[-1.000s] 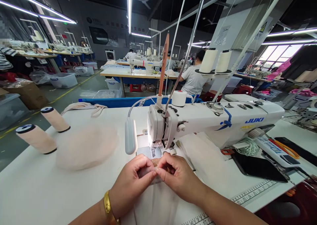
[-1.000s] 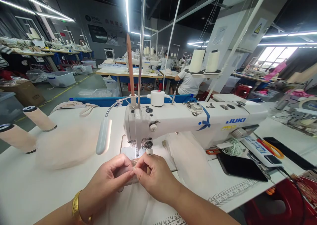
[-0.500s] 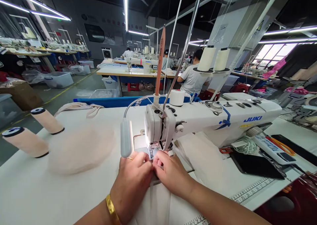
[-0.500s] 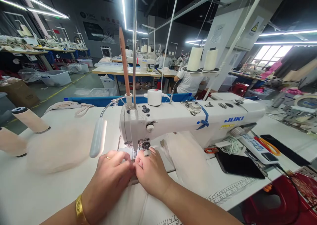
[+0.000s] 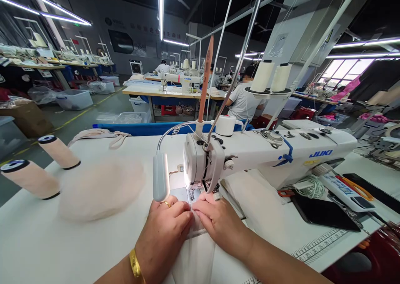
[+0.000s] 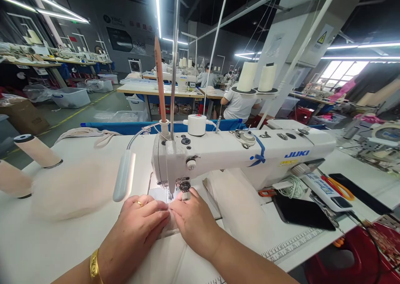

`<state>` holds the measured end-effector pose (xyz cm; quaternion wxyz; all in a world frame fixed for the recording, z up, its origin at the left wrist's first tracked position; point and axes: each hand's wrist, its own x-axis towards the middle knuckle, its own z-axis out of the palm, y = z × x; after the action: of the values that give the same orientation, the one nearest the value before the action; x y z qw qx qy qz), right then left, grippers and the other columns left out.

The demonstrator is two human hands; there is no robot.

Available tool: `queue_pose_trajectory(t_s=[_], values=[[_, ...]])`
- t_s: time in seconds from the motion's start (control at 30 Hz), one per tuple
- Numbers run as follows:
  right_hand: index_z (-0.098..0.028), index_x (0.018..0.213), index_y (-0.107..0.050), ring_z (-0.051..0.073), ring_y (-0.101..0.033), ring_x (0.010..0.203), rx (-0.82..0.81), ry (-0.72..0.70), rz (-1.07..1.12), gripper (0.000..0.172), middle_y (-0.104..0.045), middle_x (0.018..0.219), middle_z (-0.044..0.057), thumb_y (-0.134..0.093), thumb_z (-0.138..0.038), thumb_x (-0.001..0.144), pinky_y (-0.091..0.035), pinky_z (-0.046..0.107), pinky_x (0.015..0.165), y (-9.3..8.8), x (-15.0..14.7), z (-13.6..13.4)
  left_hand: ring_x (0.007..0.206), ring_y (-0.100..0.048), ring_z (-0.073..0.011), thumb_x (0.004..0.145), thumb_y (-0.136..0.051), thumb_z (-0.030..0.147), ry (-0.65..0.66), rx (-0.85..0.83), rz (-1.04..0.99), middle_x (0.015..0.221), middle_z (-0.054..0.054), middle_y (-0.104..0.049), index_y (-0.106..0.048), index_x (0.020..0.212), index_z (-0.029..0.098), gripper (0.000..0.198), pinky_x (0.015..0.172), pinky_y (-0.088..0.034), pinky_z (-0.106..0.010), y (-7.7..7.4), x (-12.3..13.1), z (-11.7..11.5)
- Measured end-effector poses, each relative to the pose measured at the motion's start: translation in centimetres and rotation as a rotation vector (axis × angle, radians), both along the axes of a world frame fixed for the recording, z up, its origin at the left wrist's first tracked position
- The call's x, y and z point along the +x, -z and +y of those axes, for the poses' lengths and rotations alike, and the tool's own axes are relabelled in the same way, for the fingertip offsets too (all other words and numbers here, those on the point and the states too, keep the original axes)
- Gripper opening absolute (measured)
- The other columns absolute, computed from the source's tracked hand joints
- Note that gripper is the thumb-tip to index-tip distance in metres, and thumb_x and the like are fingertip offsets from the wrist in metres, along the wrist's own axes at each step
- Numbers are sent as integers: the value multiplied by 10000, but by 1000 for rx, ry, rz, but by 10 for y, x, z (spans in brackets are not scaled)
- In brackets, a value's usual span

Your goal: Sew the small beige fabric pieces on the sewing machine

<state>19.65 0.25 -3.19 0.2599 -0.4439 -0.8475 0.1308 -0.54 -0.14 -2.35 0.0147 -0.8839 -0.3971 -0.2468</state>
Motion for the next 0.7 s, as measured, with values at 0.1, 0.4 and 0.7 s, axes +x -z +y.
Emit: queue_pose_trajectory(t_s=[0.1, 0.4, 0.7], values=[[-212, 957, -720, 218, -596, 846, -5, 33, -29, 274, -679, 948, 60, -511, -36, 980, -446, 319, 713, 0, 0, 1, 798, -576, -225, 1027, -430, 133, -18, 11, 15, 878, -18, -759, -698, 803, 227, 362, 789, -333, -410, -1, 1, -1], [-202, 1070, -755, 267, -624, 950, 51, 106, -4, 253, -693, 1005, 104, -547, -93, 974, -505, 366, 799, 9, 1, 8, 879, -614, -249, 986, -524, 145, -28, 0, 35, 1017, -17, -774, -714, 930, 228, 215, 822, -333, -425, -3, 2, -3], [-219, 1006, -748, 251, -624, 958, 94, 130, -10, 276, -711, 1011, 80, -555, -37, 931, -500, 341, 798, 6, 0, 12, 921, -635, -272, 990, -542, 174, -60, -22, 41, 1079, -45, -779, -743, 1055, 245, 223, 851, -362, -453, -1, 4, -2]])
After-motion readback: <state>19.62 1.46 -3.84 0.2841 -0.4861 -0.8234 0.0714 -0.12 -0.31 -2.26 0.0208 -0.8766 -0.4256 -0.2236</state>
